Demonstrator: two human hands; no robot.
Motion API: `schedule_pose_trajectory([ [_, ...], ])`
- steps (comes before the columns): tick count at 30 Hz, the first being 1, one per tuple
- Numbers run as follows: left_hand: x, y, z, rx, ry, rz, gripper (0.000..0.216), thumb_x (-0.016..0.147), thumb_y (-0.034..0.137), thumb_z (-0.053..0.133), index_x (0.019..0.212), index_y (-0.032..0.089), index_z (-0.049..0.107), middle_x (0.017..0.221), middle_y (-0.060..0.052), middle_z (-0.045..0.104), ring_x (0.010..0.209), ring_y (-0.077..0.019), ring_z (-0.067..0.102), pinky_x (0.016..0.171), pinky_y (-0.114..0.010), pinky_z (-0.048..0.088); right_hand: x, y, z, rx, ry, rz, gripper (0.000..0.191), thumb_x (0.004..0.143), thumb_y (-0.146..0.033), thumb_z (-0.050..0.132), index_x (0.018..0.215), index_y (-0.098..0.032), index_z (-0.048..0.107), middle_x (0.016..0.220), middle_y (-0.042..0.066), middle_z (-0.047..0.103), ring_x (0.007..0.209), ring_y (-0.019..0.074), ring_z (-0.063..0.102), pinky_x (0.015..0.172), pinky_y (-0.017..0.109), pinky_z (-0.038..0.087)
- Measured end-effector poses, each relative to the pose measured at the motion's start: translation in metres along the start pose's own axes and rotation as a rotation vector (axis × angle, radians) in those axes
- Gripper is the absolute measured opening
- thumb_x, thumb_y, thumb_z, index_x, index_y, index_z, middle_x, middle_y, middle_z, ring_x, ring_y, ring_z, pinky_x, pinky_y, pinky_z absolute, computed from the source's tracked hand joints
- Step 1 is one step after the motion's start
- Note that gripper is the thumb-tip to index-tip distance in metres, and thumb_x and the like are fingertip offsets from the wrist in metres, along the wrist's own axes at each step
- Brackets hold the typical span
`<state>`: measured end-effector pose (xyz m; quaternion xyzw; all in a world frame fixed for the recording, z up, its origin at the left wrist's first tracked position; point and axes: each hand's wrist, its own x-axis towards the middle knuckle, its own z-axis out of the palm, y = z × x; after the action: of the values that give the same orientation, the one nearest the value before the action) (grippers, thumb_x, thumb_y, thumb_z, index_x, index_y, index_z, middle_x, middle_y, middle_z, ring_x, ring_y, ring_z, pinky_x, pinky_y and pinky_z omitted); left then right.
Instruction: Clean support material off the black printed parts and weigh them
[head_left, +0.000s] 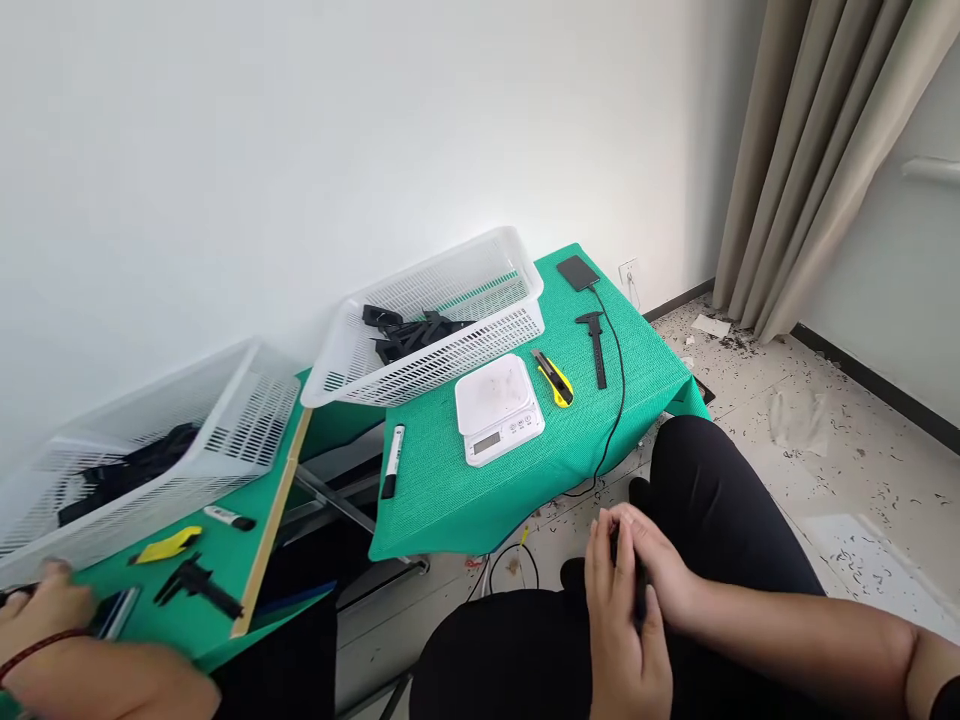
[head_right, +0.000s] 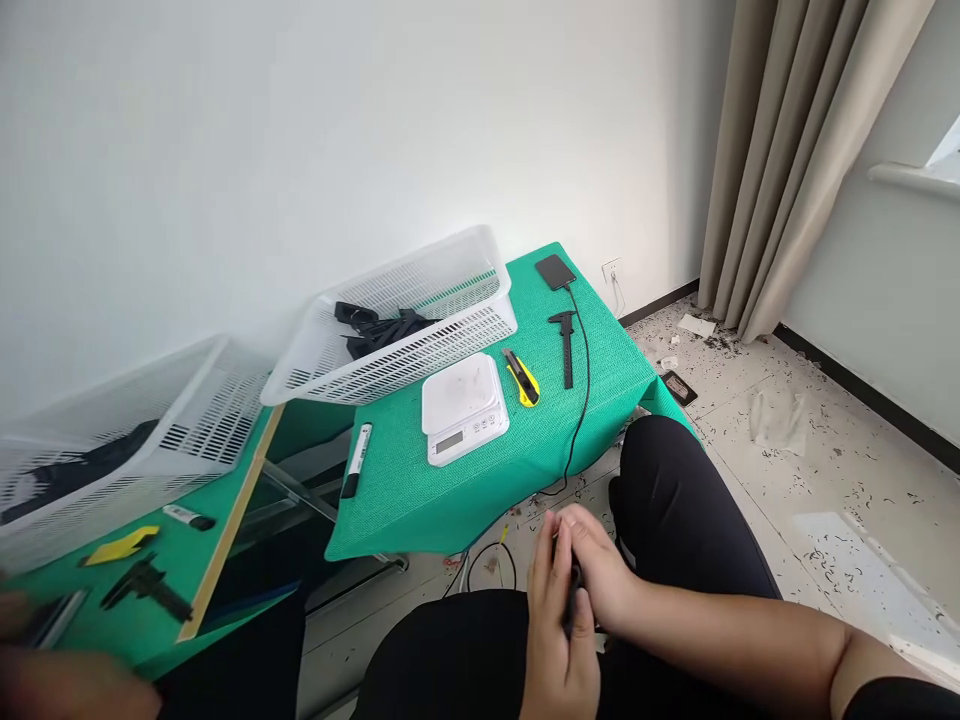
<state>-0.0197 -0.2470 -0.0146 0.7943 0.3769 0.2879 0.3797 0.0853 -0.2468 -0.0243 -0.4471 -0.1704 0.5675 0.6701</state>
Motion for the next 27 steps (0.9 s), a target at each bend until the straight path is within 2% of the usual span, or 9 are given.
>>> schedule_pose_trajectory([
  [2,0.000,0.001,0.003,0.017,0.024,-0.003,0.055,0.104,0.028,0.041,0.158,0.033,0.035,0.169,-0.005,0.028,0.157,-0.0277,0.024,0.126,-0.053,0.028,0.002,-0.008,-0.002,-0.074,-0.018,-0.067,0.058,0.090,-0.080,0.043,0.089,-0.024,0.059,0.086,0.002,0.053,0.083,0.0201,0.050,0.083,0.036,0.047],
  [4,0.006,0.003,-0.001,-0.027,0.080,-0.031,0.052,0.105,0.030,0.040,0.157,0.032,0.039,0.169,-0.004,0.030,0.157,-0.0266,0.024,0.128,-0.052,0.024,0.000,-0.014,-0.001,-0.257,-0.118,-0.193,0.062,0.095,-0.078,0.028,0.094,-0.023,0.058,0.089,0.004,0.055,0.084,0.0206,0.050,0.084,0.037,0.046],
  [6,0.017,0.005,-0.009,-0.115,0.145,-0.077,0.049,0.105,0.034,0.040,0.154,0.030,0.044,0.167,-0.004,0.033,0.156,-0.0256,0.026,0.128,-0.049,0.023,-0.005,-0.018,0.002,-0.485,-0.230,-0.315,0.062,0.098,-0.074,0.022,0.096,-0.023,0.057,0.090,0.005,0.055,0.080,0.0204,0.049,0.081,0.037,0.045],
  [8,0.026,0.007,-0.020,-0.206,0.197,-0.149,0.050,0.105,0.041,0.039,0.152,0.027,0.047,0.167,-0.005,0.034,0.156,-0.0251,0.028,0.128,-0.044,0.025,-0.010,-0.020,0.006,-0.656,-0.322,-0.365,0.058,0.100,-0.070,0.022,0.099,-0.022,0.055,0.089,0.006,0.055,0.077,0.0204,0.048,0.076,0.036,0.045],
  [13,0.034,0.006,-0.036,-0.336,0.260,-0.333,0.057,0.103,0.054,0.038,0.148,0.022,0.053,0.163,-0.007,0.042,0.155,-0.0250,0.028,0.128,-0.038,0.025,-0.014,-0.020,0.008,-0.745,-0.510,-0.371,0.068,0.096,-0.074,0.029,0.127,-0.018,0.050,0.106,0.014,0.062,0.088,0.0253,0.058,0.082,0.040,0.050],
  [15,0.033,0.003,-0.038,-0.365,0.267,-0.360,0.058,0.103,0.056,0.039,0.145,0.020,0.056,0.160,-0.009,0.046,0.154,-0.0255,0.032,0.128,-0.038,0.026,-0.015,-0.020,0.007,-0.727,-0.546,-0.349,0.077,0.094,-0.075,0.036,0.141,-0.014,0.043,0.122,0.020,0.061,0.104,0.0304,0.062,0.092,0.044,0.050],
  [18,0.032,-0.003,-0.039,-0.417,0.262,-0.429,0.061,0.100,0.061,0.042,0.140,0.019,0.061,0.156,-0.011,0.051,0.150,-0.0279,0.039,0.127,-0.040,0.028,-0.014,-0.018,0.003,-0.717,-0.593,-0.298,0.092,0.090,-0.071,0.053,0.154,-0.010,0.029,0.143,0.028,0.051,0.129,0.0378,0.055,0.107,0.051,0.044],
  [23,0.037,-0.005,-0.039,-0.632,0.205,-0.552,0.065,0.096,0.067,0.045,0.141,0.022,0.061,0.154,-0.013,0.053,0.145,-0.0325,0.047,0.119,-0.048,0.040,-0.013,-0.011,-0.001,-0.814,-0.649,-0.258,0.114,0.073,-0.048,0.079,0.161,-0.009,0.018,0.149,0.030,0.045,0.134,0.0420,0.052,0.108,0.052,0.045],
  [27,0.035,-0.005,-0.035,-0.802,0.171,-0.608,0.064,0.094,0.067,0.049,0.142,0.026,0.060,0.159,-0.012,0.047,0.143,-0.0332,0.049,0.119,-0.050,0.039,-0.014,-0.011,-0.005,-0.887,-0.664,-0.310,0.111,0.069,-0.025,0.071,0.162,-0.010,0.012,0.146,0.029,0.049,0.129,0.0413,0.057,0.104,0.052,0.049],
])
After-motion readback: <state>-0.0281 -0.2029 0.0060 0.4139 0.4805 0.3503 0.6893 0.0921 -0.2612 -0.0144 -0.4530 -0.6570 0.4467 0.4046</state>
